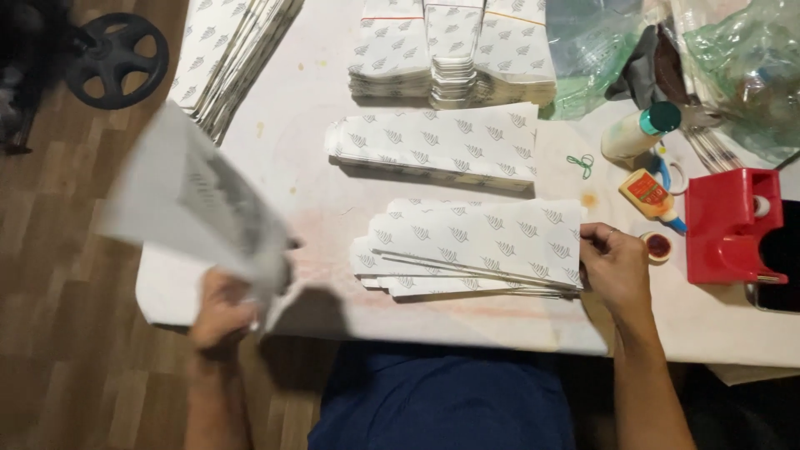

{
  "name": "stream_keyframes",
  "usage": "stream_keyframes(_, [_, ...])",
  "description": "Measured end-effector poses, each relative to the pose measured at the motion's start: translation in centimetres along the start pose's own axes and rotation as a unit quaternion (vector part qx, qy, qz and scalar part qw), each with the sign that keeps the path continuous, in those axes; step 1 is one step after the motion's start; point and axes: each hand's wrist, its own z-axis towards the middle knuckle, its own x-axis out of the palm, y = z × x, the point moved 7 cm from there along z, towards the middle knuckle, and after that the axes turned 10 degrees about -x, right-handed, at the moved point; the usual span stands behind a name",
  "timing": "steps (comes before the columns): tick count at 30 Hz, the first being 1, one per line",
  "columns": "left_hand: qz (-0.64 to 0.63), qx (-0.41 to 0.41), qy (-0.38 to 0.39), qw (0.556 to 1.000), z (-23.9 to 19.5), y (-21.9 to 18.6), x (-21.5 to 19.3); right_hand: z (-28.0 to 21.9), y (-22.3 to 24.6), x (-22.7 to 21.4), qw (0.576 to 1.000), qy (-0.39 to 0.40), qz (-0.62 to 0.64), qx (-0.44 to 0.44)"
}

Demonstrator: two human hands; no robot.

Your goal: Folding pre-printed paper sheets into a specific shape and stacking them on a table.

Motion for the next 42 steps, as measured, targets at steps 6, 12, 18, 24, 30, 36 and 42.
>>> stream_keyframes(6, [0.329,0.120,0.256,0.901,8.1,-13.1,22.1,-0.5,1.7,-1.7,0.996,0.014,-0.077,-0.050])
stream_keyframes(12, [0.618,0.276,0.164,0.718,9.8,-7.5,28.0,0.1,-0.6,-2.3,0.987,0.009,-0.137,-0.078])
stream_keyframes(18, [0.736,0.269,0.139,0.606,9.6,-4.2,28.8,-1.2,9.0,-2.5,0.924,0.013,-0.139,-0.357])
stream_keyframes(24, [0.736,0.204,0.156,0.626,10.9,-3.3,29.0,-0.2,7.8,5.4,0.746,0.285,-0.426,-0.426])
stream_keyframes(30, [0.740,0.190,0.170,0.623,10.8,-4.1,28.9,-0.8,9.1,6.0,0.736,0.283,-0.436,-0.434])
stream_keyframes(36, [0.749,0.201,0.156,0.612,10.5,-4.0,28.8,-2.3,9.7,7.3,0.713,0.284,-0.413,-0.490])
stream_keyframes(42, [0.728,0.185,0.173,0.637,9.9,-4.1,28.9,-1.9,9.6,7.2,0.715,0.308,-0.434,-0.454])
